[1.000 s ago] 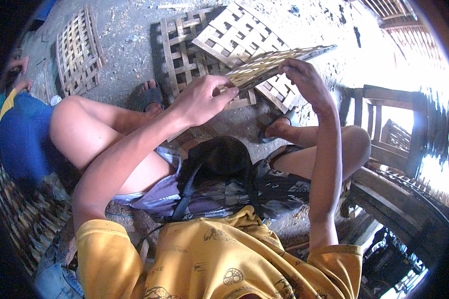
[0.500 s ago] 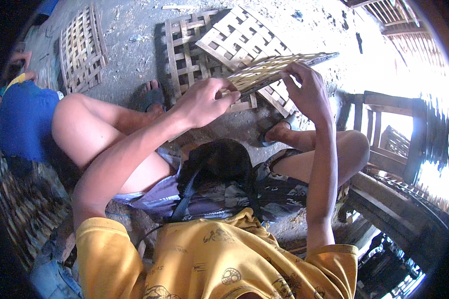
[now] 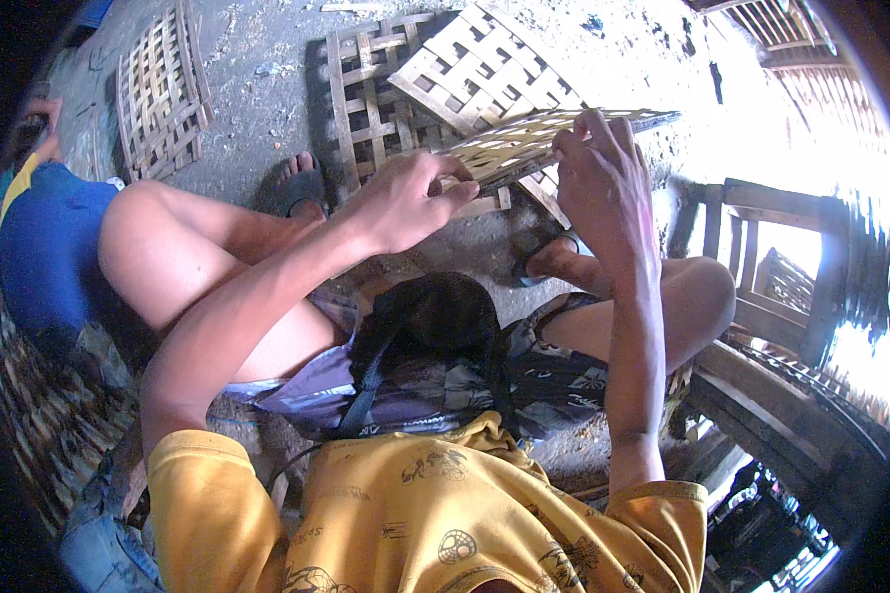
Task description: The person sits on the floor and weaves thin bamboo strips into a square lattice panel by hand. They interlace strips through a pre-formed frame, occasionally adjusting the panel and continuing the weave pattern.
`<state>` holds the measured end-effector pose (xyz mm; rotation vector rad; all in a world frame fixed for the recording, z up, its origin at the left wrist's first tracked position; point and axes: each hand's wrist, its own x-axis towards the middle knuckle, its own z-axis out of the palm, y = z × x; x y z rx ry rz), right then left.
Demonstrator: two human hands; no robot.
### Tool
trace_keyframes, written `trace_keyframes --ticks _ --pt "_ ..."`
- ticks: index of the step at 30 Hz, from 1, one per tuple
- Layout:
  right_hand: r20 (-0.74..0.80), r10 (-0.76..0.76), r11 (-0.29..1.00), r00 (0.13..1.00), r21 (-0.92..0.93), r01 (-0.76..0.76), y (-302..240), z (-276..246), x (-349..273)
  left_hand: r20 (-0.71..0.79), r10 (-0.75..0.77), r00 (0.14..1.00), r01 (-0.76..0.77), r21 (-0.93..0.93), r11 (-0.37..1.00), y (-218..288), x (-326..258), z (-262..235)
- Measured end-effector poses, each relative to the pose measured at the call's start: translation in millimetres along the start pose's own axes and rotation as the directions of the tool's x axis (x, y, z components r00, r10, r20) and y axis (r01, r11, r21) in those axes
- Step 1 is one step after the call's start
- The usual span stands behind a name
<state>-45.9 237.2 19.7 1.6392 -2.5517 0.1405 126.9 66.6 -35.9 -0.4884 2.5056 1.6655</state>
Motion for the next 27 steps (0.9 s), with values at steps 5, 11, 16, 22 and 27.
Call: trace_keyframes --ticks 5,11,16,22,27 --pt "-0.001 -0.020 1.000 1.000 0.019 0.020 -3 6 -3 -0.005 -0.003 1.000 0.003 0.024 1.000 0 -1 -1" --pt "0.042 -0.068 0.971 0.997 0.234 0.057 6 18 -3 -0.039 0.057 0.998 -0.056 0.026 0.998 -13 -1 5" --pt "0.076 -0.040 0.914 0.996 0.406 0.006 14 31 -1 -0.035 0.040 0.999 -0.039 0.036 0.999 -17 -3 5" --pt "0.052 -0.042 0.853 0.998 0.522 0.008 21 33 4 -0.035 0.039 0.999 -0.038 0.027 0.999 -17 -1 3" --pt "0.087 -0.024 0.883 0.996 0.469 -0.020 25 26 7 -0.015 0.008 1.000 -0.009 -0.025 1.000 -15 2 4"
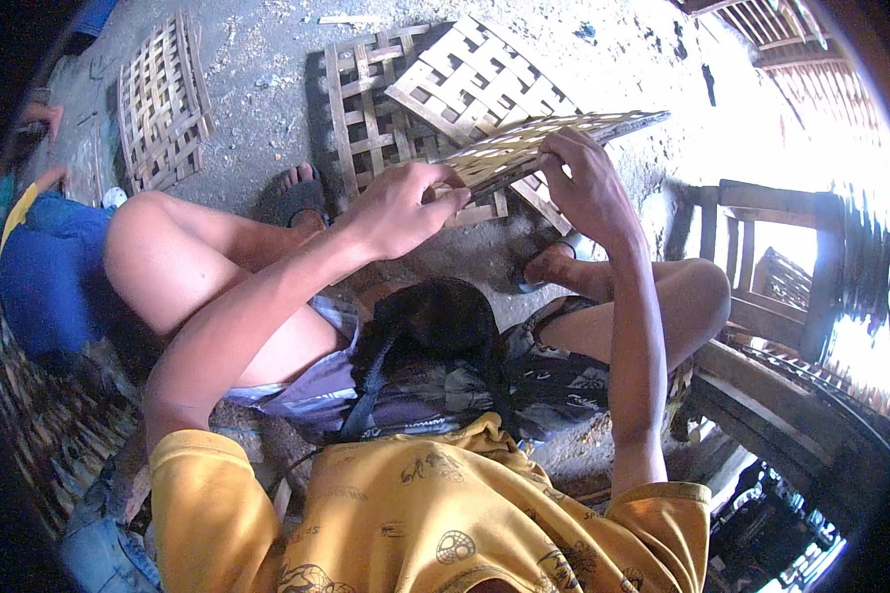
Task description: The person sits on the floor and weaves thin bamboo strips into a square lattice panel by hand. They interlace strips through a pre-formed frame, occasionally adjusting the panel and continuing the weave pattern.
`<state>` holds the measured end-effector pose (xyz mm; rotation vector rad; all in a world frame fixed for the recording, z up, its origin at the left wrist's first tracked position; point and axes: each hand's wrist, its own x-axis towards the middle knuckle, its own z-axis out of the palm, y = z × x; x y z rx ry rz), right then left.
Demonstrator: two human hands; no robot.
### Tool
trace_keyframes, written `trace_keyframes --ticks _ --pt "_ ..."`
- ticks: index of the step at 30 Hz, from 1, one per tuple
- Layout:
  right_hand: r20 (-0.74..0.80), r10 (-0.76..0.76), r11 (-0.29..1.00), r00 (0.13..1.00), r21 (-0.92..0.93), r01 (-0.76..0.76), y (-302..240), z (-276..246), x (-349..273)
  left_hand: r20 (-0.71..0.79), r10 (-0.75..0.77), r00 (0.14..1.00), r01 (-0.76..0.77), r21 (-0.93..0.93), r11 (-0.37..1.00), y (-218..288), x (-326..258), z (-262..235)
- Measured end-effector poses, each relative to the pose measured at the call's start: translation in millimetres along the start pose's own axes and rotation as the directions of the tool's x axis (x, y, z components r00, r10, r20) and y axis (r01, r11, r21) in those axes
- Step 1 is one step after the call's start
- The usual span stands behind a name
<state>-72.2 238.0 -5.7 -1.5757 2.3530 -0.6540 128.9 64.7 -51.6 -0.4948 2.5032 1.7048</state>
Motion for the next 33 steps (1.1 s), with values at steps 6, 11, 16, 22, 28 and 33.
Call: trace_keyframes --ticks 6,11,16,22,28,33 --pt "-0.054 -0.010 0.984 0.998 -0.178 0.001 -13 -4 -1 -0.043 0.047 0.998 -0.046 0.018 0.999 1 0 1" --pt "-0.101 -0.043 0.979 0.994 -0.204 0.021 -12 -8 -5 -0.034 0.012 0.999 -0.012 0.020 1.000 3 2 1" --pt "-0.086 -0.035 0.959 0.996 -0.282 0.010 -16 -7 -4 -0.010 0.031 0.999 -0.031 0.014 0.999 4 1 0" --pt "-0.098 -0.096 0.955 0.991 -0.290 0.064 -17 -5 -6 -0.012 0.000 1.000 0.000 0.010 1.000 8 -1 -1" --pt "0.009 -0.009 0.986 1.000 -0.165 0.011 -17 -4 -4 -0.074 0.074 0.995 -0.070 0.049 0.996 -3 -3 2" --pt "-0.022 -0.031 0.991 0.999 -0.133 0.028 -7 4 -7 0.026 -0.011 1.000 0.010 0.048 0.999 3 -1 -4"
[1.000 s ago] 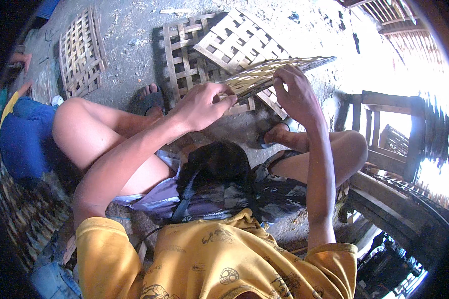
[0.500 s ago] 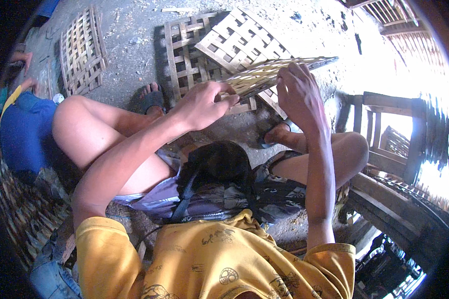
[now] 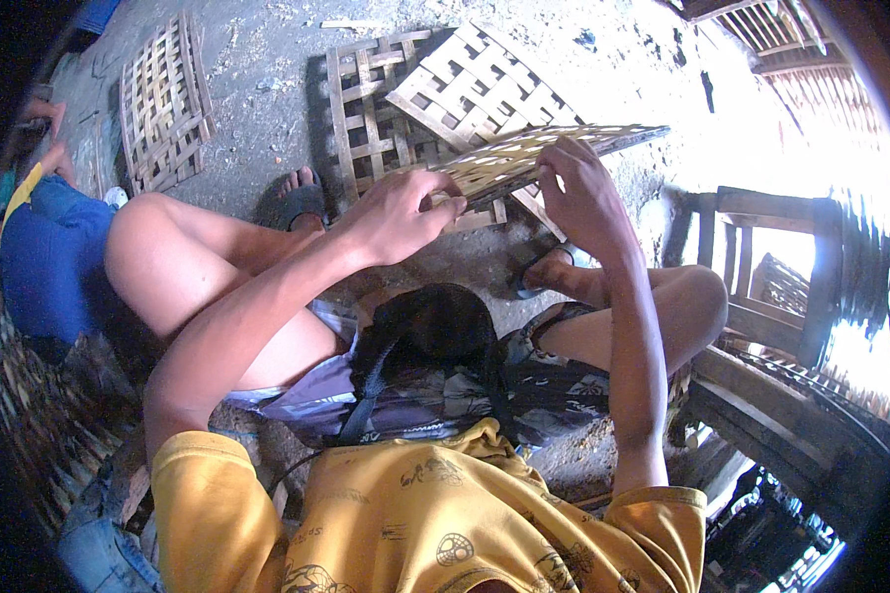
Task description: The person sits on the floor and weaves thin bamboo strips into a square lattice panel by hand. They interlace strips through a pre-formed frame, occasionally adjusting the panel and continuing the weave pattern.
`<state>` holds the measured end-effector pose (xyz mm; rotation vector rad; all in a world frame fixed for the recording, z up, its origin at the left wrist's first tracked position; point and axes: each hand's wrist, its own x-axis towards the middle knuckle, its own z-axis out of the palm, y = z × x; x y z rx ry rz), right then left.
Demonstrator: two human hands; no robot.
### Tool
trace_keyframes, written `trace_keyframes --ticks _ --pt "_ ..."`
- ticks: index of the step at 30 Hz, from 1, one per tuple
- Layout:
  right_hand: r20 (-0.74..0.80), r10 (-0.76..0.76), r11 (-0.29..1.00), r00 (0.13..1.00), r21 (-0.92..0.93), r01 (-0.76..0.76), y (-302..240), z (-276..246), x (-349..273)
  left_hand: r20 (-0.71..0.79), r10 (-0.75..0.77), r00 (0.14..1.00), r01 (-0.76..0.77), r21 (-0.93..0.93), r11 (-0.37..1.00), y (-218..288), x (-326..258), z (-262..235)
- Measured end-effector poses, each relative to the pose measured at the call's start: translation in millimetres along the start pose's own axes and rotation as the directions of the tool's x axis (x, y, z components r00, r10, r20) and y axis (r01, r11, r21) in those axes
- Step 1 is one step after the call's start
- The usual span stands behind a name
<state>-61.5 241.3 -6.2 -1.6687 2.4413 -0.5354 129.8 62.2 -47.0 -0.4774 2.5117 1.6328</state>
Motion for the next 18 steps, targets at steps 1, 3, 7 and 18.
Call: trace_keyframes --ticks 1,3,7,18 --pt "-0.038 -0.036 0.999 0.999 -0.025 0.035 -3 4 1 -0.013 0.024 1.000 -0.024 0.023 0.999 -3 -1 0" --pt "-0.040 -0.087 0.990 0.995 -0.116 0.082 -12 5 0 -0.034 0.056 0.998 -0.054 0.055 0.997 -8 -1 1" --pt "-0.077 -0.064 0.985 0.995 -0.164 0.050 -23 10 1 -0.050 0.034 0.998 -0.030 0.065 0.997 -9 -4 2" --pt "-0.007 0.092 0.920 0.996 0.384 -0.083 11 8 9 -0.055 -0.014 0.998 0.013 -0.007 1.000 -8 1 1"
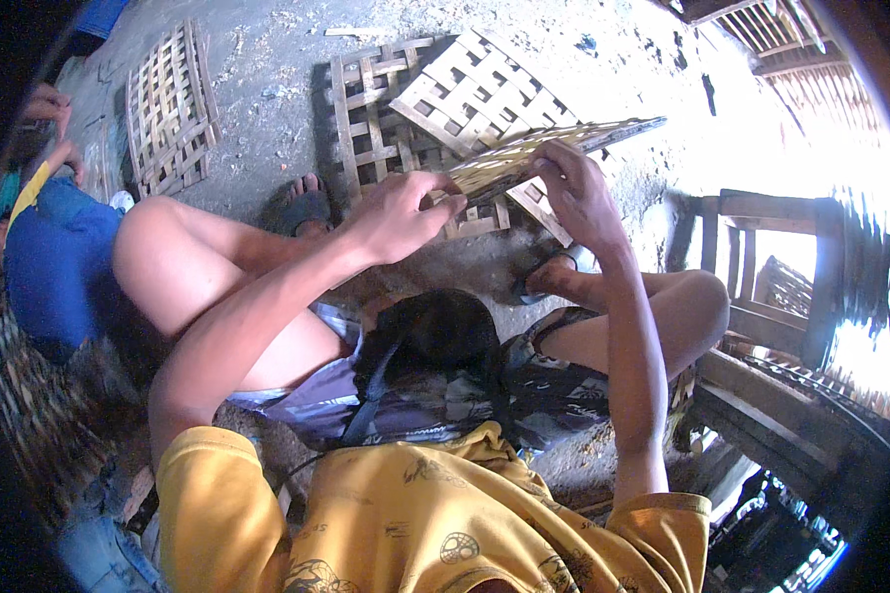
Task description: The person sits on the floor and weaves thin bamboo strips into a square lattice panel by hand. They interlace strips through a pre-formed frame, occasionally adjusting the panel and continuing the weave pattern.
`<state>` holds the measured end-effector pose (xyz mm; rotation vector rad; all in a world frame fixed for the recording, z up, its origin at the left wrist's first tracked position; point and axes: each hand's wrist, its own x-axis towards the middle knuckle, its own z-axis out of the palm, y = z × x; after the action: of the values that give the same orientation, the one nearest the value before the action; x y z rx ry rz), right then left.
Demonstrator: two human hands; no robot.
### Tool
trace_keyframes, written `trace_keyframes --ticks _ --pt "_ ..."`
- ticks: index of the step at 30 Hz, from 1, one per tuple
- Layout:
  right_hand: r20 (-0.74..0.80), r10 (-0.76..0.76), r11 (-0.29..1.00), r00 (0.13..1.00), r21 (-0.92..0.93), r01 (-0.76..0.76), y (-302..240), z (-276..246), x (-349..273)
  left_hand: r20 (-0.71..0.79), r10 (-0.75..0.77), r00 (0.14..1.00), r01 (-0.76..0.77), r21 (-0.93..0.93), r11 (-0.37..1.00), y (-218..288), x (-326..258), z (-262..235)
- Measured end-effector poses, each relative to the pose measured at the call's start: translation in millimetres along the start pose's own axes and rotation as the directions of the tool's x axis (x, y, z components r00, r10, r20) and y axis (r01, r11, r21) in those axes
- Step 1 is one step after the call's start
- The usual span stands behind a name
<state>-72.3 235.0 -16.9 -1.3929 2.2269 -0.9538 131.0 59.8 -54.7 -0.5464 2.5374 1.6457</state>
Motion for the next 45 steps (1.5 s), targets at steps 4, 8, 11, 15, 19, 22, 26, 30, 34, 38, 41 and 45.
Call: trace_keyframes --ticks 4,8,11,15,19,22,26,30,34,38,41,45 --pt "-0.087 -0.065 0.984 0.994 -0.173 0.049 -5 -8 0 -0.008 -0.005 1.000 0.005 0.000 1.000 4 0 -1" --pt "-0.033 -0.092 0.926 0.995 -0.370 0.074 -14 -7 -3 0.016 -0.054 0.998 0.055 -0.036 0.998 12 -2 -2" --pt "-0.063 -0.221 0.873 0.973 -0.458 0.169 -19 -2 -7 -0.007 0.011 1.000 -0.011 -0.022 1.000 10 0 0" --pt "-0.011 -0.250 0.826 0.968 -0.524 0.207 -33 2 -9 -0.011 0.018 1.000 -0.018 -0.006 1.000 10 -2 0" --pt "0.002 -0.255 0.840 0.967 -0.494 0.223 -33 6 -10 -0.018 0.054 0.998 -0.053 0.017 0.998 5 -5 1" --pt "0.012 -0.196 0.887 0.980 -0.424 0.183 -25 9 -10 -0.001 0.073 0.997 -0.073 0.046 0.996 -2 -4 2" --pt "0.070 -0.137 0.898 0.988 -0.413 0.154 -17 12 -9 0.012 0.049 0.999 -0.050 0.066 0.997 2 -9 -2" --pt "0.176 0.095 0.973 0.980 0.191 -0.128 -40 15 -14 0.065 -0.013 0.998 0.008 0.077 0.997 -6 -6 3" --pt "0.020 0.062 0.992 0.998 0.107 -0.064 -36 5 -5 0.062 0.029 0.998 -0.033 0.060 0.998 -1 -4 9" --pt "-0.085 -0.015 0.971 0.996 -0.238 -0.006 -14 -14 -7 -0.016 0.131 0.991 -0.131 0.004 0.991 -11 0 11" --pt "-0.030 -0.001 0.966 1.000 -0.257 -0.007 -24 -20 -11 -0.063 0.133 0.989 -0.129 0.057 0.990 -3 0 7" --pt "-0.004 -0.078 0.986 0.997 -0.149 0.077 -34 -7 -11 -0.013 0.017 1.000 -0.017 0.051 0.999 10 2 0"
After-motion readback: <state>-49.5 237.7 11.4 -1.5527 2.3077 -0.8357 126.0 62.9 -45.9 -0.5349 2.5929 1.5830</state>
